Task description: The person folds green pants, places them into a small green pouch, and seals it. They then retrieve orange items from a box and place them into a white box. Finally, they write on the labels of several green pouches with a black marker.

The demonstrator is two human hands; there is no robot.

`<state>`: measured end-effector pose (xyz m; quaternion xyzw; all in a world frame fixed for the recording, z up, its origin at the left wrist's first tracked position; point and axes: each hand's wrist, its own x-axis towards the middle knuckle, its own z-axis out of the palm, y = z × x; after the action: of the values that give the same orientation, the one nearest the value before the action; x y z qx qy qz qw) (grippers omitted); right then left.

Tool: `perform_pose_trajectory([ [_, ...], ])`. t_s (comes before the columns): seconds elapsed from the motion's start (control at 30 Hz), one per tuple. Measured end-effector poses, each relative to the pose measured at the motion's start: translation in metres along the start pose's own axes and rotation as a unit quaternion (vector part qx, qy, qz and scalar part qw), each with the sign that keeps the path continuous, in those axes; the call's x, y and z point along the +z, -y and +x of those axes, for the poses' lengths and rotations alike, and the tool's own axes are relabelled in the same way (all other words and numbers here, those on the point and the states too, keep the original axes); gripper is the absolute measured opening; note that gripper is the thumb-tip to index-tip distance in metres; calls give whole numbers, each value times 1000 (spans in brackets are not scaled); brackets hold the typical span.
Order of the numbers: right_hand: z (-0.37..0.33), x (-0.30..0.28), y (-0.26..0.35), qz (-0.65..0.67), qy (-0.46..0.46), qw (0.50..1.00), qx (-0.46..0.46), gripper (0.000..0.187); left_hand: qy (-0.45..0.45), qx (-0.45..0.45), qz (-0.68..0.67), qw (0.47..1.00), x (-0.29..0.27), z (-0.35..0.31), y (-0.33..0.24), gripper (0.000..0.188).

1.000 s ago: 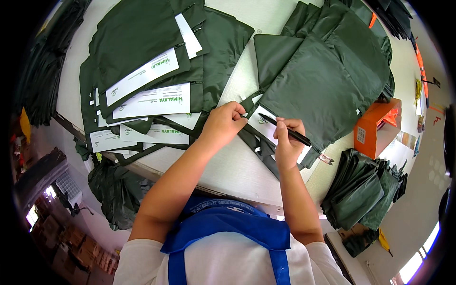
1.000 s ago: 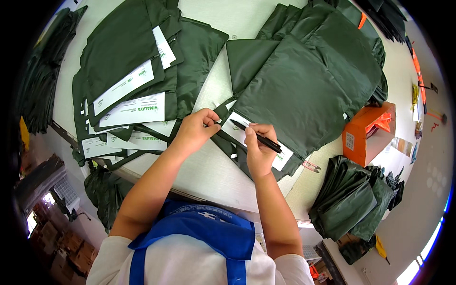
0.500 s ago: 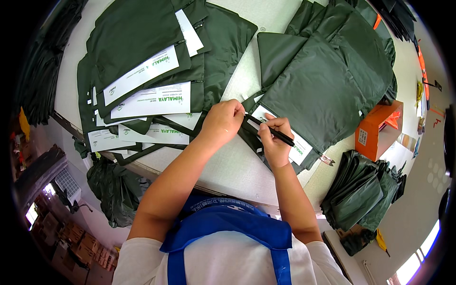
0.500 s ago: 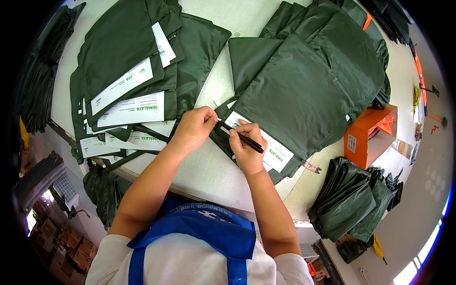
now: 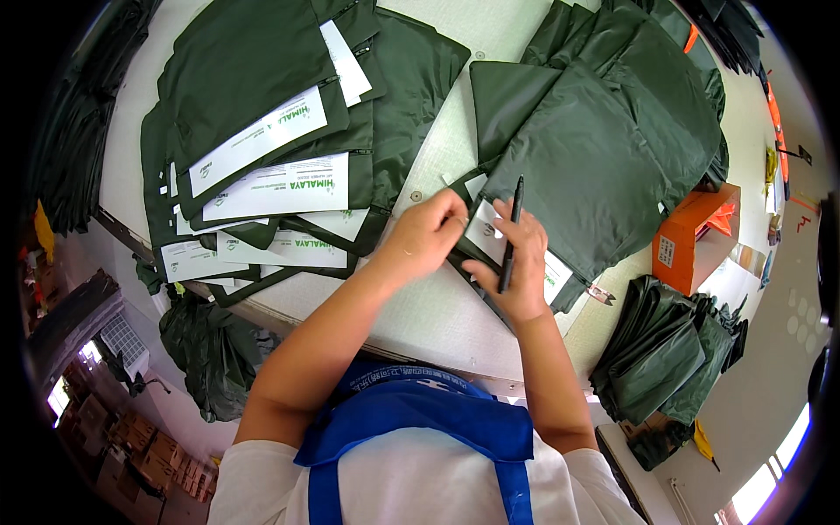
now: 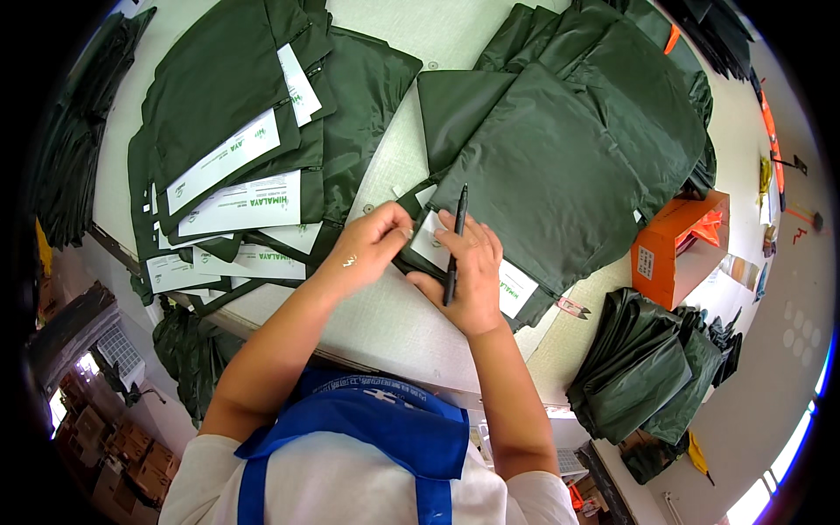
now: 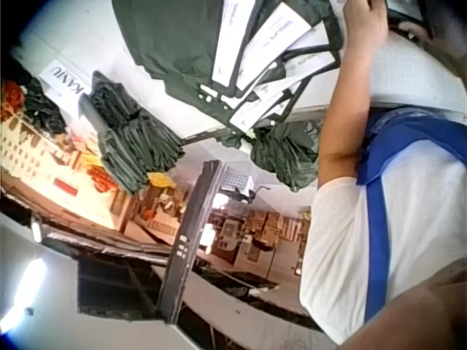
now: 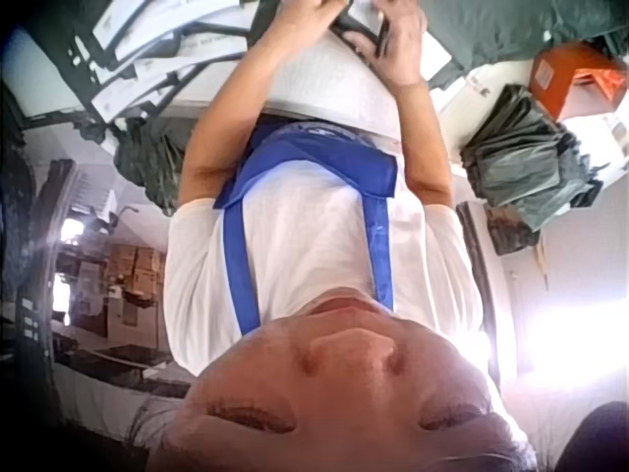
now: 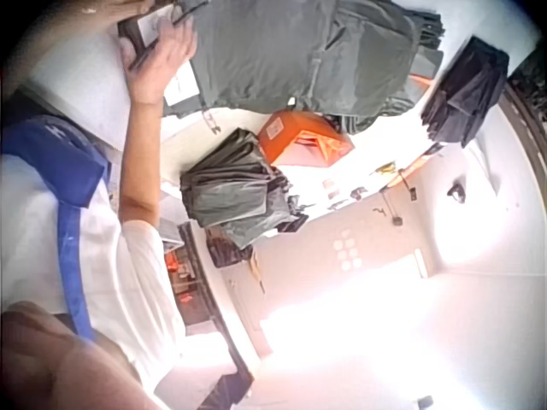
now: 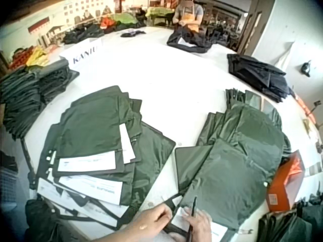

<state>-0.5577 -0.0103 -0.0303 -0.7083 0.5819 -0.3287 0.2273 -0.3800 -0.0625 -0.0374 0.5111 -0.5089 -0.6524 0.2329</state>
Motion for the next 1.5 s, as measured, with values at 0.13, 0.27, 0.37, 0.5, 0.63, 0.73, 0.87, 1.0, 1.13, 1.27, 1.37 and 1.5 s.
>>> perform_pose_trajectory([
  [0.13,-11,-12,-16,-116,57,991,26,51,75,64,-2,995,8,2,-1,11],
  [0.27,-15,-29,-28,-149,82,984,60,51,-155,104,179,966,1,17,4,22],
  [0.37,-9,-38,-17,-134,63,988,38,43,-179,95,265,943,-3,22,5,33],
  [0.5,4,-21,-13,92,-35,995,13,26,-125,22,222,967,-7,26,-4,28],
  [0.63,23,8,-8,138,-53,985,85,20,-105,5,205,973,-10,33,-6,17],
  [0.73,25,26,-6,210,-55,951,218,19,-116,8,183,976,-11,37,0,11],
  [0.87,25,34,-5,270,-68,929,245,13,-147,36,174,973,-12,43,10,12],
  [1.0,25,37,-8,235,-64,940,239,12,-137,23,180,974,-14,44,7,12],
  [1.13,25,42,-10,213,-65,946,234,12,-134,23,179,975,-15,45,8,12],
  [1.27,25,45,-11,217,-82,949,214,11,-137,34,176,974,-15,45,10,12],
  [1.37,26,42,-9,167,-69,958,222,14,-139,38,177,974,-16,44,11,12],
  [1.5,22,35,-9,216,-94,948,213,23,-101,32,136,985,-18,40,2,12],
])
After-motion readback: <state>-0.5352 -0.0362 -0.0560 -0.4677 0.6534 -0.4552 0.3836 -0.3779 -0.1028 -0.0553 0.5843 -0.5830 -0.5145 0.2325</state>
